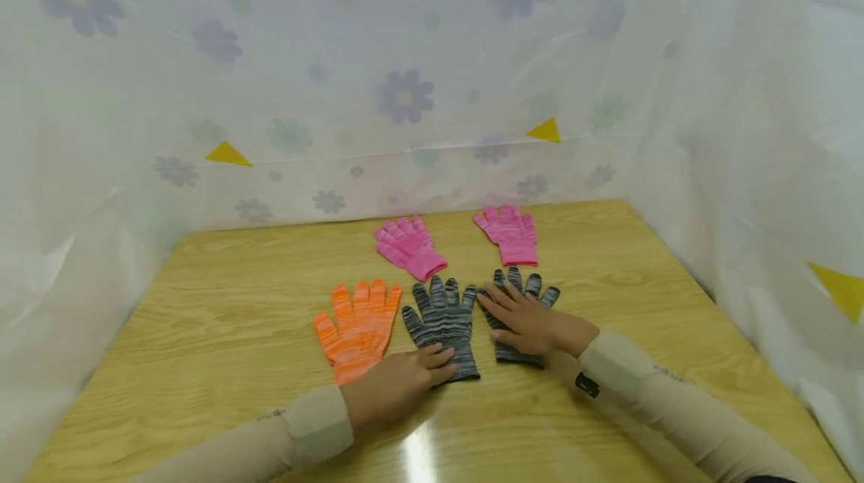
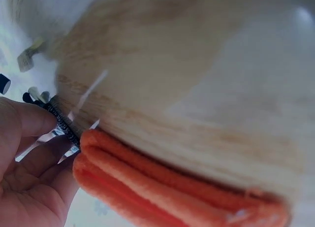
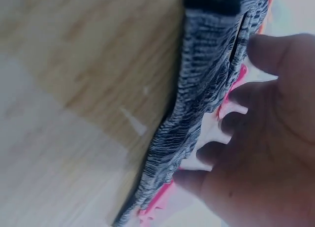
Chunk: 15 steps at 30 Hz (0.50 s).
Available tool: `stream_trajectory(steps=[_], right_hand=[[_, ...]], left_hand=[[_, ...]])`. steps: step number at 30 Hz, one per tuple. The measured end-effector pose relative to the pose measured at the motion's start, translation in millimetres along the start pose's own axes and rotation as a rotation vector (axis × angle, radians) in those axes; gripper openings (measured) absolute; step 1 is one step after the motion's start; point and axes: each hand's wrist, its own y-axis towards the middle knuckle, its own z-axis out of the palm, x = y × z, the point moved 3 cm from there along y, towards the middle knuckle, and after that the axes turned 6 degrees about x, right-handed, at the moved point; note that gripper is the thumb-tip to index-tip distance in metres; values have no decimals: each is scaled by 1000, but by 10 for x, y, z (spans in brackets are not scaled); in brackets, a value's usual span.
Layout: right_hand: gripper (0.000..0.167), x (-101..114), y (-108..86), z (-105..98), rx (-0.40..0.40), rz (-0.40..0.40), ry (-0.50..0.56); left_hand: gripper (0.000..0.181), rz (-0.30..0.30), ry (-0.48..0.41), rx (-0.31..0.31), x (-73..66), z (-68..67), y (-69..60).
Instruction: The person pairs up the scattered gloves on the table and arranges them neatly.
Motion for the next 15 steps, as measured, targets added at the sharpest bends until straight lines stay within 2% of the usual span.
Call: stream_trajectory(steps=[2, 8, 11, 15], right_hand=[[68, -6, 15, -6, 5, 14, 9], [75, -18, 64, -29, 127, 81, 17], [76, -18, 60, -58, 124, 76, 33], [80, -18, -36, -120, 73, 98, 30]], left_hand=[[44, -4, -4, 2, -1, 2, -4], [44, 8, 1, 3, -15, 2, -11], [44, 5, 13, -1, -11, 7, -10], [43, 7, 28, -15, 1, -1, -2]])
